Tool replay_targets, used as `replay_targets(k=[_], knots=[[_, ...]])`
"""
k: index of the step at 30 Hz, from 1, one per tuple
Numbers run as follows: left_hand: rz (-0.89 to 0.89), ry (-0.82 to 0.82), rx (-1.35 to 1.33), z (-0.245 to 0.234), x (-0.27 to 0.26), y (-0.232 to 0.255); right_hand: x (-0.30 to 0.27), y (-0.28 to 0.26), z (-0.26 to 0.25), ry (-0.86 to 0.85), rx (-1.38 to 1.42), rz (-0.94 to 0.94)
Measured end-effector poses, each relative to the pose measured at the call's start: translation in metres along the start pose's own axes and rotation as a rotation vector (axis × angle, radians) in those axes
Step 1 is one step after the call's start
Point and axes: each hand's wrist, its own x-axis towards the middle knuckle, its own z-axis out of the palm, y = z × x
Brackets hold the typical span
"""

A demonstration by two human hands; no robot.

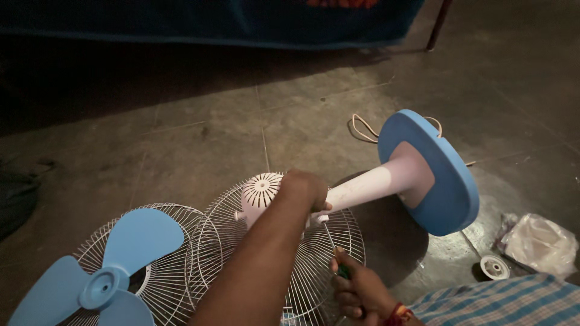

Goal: The person uses a screwdriver to loosen and remove screws from the motor housing of a disassembled electric fan. They repeatedly adjust the fan head and continue unscrewing fasteners while seated on the floor.

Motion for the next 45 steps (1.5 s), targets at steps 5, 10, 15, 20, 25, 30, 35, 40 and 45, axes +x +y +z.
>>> replay_targets(k=[5,10,15,20,25,30,35,40,45], knots=[[0.012,0.025,-0.001,0.000,0.000,0.003,-0.006,-0.002,0.010,0.183,-0.205,-0.034],[0.012,-0.001,0.013,0.000,0.000,0.003,0.010,0.004,-0.004,0.294,-0.520,-0.176],[0.026,0.006,0.006,-0.001,-0.003,0.004,0.010,0.003,-0.002,0.575,-1.009,-0.499],[0.018,-0.032,0.019,-0.004,0.004,0.003,-0.014,0.002,0.011,0.947,-1.470,-0.475],[0.014,0.148,-0.018,-0.004,-0.007,0.008,0.004,0.012,-0.015,0.729,-1.166,-0.718],[0.048,0.988,-0.535,0.039,-0.065,0.061,0.038,0.023,-0.061,0.296,-0.704,-0.672],[-0.419,0.695,-1.475,0.100,-0.095,0.094,0.035,0.016,-0.051,0.357,-0.895,-0.718],[-0.510,0.447,-1.789,0.132,-0.069,0.091,0.002,0.016,-0.014,0.541,-1.089,-0.732],[-0.281,0.494,-2.065,0.142,-0.047,0.088,-0.007,0.020,-0.020,0.276,-0.449,-0.544]])
